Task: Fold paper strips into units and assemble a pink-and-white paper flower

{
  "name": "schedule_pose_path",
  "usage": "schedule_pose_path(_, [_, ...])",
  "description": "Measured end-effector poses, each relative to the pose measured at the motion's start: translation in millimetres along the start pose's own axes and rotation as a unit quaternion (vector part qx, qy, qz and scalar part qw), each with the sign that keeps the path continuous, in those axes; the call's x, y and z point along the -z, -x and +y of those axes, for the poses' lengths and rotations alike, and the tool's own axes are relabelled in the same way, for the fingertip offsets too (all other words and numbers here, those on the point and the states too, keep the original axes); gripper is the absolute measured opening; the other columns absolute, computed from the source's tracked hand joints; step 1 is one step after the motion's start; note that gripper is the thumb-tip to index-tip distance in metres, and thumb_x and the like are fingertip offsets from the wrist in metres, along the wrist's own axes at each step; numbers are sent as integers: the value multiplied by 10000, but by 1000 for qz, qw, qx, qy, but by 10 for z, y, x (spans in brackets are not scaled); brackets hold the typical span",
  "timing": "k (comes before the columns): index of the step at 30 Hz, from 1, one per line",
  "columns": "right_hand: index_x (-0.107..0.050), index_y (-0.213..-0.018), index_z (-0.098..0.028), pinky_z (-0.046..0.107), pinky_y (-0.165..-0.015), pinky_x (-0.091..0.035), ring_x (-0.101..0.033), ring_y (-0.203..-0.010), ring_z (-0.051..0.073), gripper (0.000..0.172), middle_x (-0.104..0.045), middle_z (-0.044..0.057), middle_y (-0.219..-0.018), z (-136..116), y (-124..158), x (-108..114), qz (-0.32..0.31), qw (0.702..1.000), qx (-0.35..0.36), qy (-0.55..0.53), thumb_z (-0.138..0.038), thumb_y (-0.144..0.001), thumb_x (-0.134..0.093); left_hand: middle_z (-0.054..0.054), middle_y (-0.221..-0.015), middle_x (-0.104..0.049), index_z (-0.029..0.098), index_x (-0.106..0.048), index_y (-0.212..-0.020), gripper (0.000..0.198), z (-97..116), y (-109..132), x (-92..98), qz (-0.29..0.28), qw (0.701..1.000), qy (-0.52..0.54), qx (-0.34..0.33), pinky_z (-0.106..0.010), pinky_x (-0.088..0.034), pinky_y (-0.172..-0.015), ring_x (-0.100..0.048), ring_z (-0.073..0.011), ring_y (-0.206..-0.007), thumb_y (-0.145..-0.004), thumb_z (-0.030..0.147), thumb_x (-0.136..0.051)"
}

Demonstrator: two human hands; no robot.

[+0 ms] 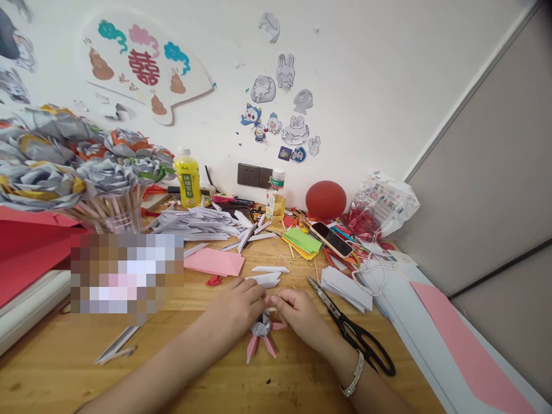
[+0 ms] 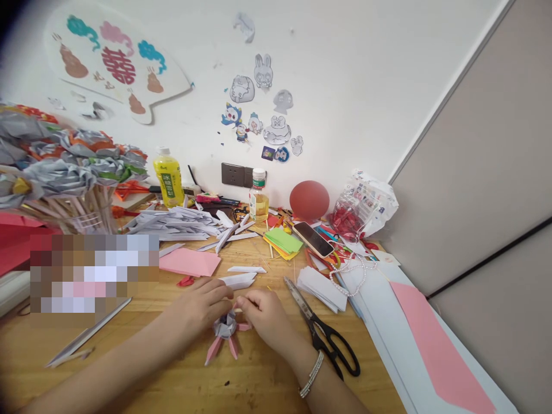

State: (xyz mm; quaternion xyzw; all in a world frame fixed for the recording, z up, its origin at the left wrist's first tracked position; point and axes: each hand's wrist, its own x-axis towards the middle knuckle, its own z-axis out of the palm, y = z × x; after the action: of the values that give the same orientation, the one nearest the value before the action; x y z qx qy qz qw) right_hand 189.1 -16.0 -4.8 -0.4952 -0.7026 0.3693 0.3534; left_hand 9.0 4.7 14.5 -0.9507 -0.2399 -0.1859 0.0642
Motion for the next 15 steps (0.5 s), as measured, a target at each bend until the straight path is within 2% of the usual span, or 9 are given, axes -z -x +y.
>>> schedule_pose_path(6, [-352, -537, -182, 203, -469, -211, -323, -520, 83, 343, -331, -61, -535, 22, -5, -11, -8, 1000, 1, 12, -294, -840, -467, -42, -818, -641, 176, -619, -844, 99, 3, -2, 1, -27, 999, 9, 17, -306, -355, -649, -539, -196, -757, -849, 232, -538])
schedule_pose_path(12, [-427, -544, -169, 208, -474, -214, -348, -518, 85, 322, -377, -59, -525, -6, 5, 57, 4, 998, 2, 57, -285, -839, -483, -51, -805, -648, 175, -635, -826, 134, 2, -26, 96, -64, 992, 82, 71, -283, -402, -669, -571, -181, -752, -856, 215, -510])
schedule_pose_path(15, [-457, -561, -168, 209, -480, -224, -358, -513, 87, 320, -391, -57, -522, -8, 10, 127, 25, 997, 0, 72, -304, -850, -466, -52, -861, -659, 194, -621, -946, 165, -13, -19, 204, -56, 981, 158, 98, -279, -421, -731, -586, -181, -811, -864, 243, -487])
